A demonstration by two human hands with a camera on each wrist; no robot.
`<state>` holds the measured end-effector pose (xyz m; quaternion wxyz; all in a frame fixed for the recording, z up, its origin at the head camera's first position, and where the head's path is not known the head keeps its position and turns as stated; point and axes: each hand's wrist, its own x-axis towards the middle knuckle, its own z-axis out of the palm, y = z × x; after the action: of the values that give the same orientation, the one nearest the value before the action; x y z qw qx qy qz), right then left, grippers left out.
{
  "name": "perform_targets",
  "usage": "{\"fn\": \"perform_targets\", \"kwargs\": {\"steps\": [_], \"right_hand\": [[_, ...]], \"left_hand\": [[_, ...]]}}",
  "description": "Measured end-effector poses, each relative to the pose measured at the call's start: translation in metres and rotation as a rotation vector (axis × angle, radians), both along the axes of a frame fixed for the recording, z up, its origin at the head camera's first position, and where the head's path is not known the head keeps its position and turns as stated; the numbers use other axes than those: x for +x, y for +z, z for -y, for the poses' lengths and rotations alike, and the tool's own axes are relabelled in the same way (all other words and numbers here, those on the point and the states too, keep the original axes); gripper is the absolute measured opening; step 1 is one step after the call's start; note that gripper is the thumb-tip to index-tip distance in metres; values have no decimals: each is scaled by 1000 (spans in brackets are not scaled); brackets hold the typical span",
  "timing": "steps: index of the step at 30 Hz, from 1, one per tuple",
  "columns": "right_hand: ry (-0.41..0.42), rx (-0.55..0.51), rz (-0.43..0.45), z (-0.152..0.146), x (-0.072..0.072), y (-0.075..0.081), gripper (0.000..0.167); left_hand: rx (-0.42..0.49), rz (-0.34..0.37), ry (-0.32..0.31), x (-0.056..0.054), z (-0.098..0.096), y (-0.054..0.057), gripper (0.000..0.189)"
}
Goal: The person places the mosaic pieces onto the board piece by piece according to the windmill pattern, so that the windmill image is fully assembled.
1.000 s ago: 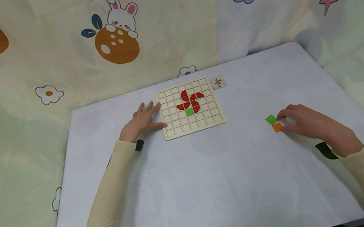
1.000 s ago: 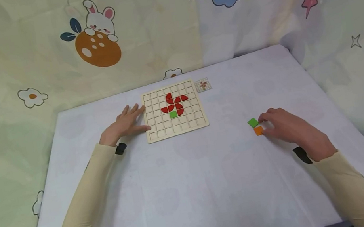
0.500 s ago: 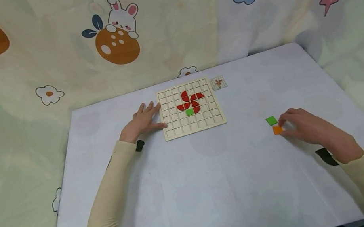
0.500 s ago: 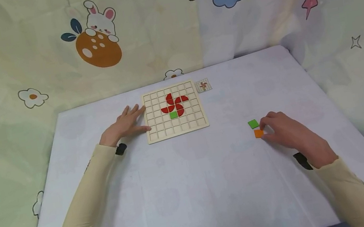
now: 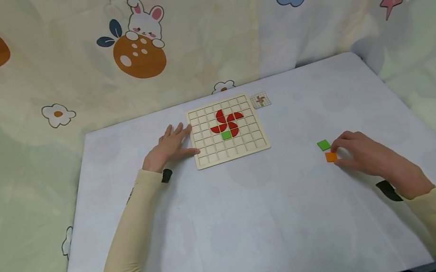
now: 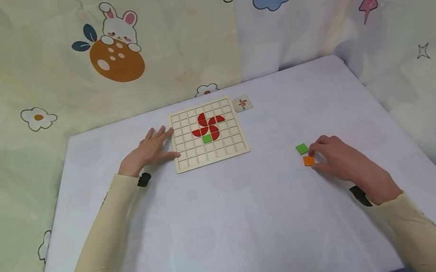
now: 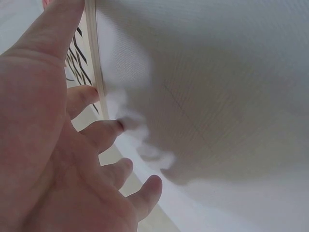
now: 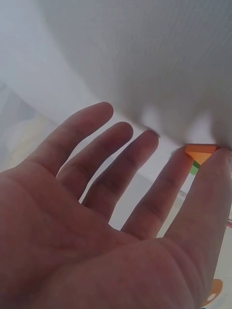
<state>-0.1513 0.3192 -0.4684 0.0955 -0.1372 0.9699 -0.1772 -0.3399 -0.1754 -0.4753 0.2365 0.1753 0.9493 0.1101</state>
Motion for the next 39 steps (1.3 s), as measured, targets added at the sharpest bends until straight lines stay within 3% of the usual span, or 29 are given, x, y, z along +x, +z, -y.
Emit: {"fn": "perform_targets", "kwargs": {"steps": [22,39], "right_hand": [[14,20,-16,-2,-8,14,24],[71,29,13,28,-28,28,20]], "left_hand": [[-1,-5,-15,1,2,1,101],[3,-5,-11,1,2,0,101]]}}
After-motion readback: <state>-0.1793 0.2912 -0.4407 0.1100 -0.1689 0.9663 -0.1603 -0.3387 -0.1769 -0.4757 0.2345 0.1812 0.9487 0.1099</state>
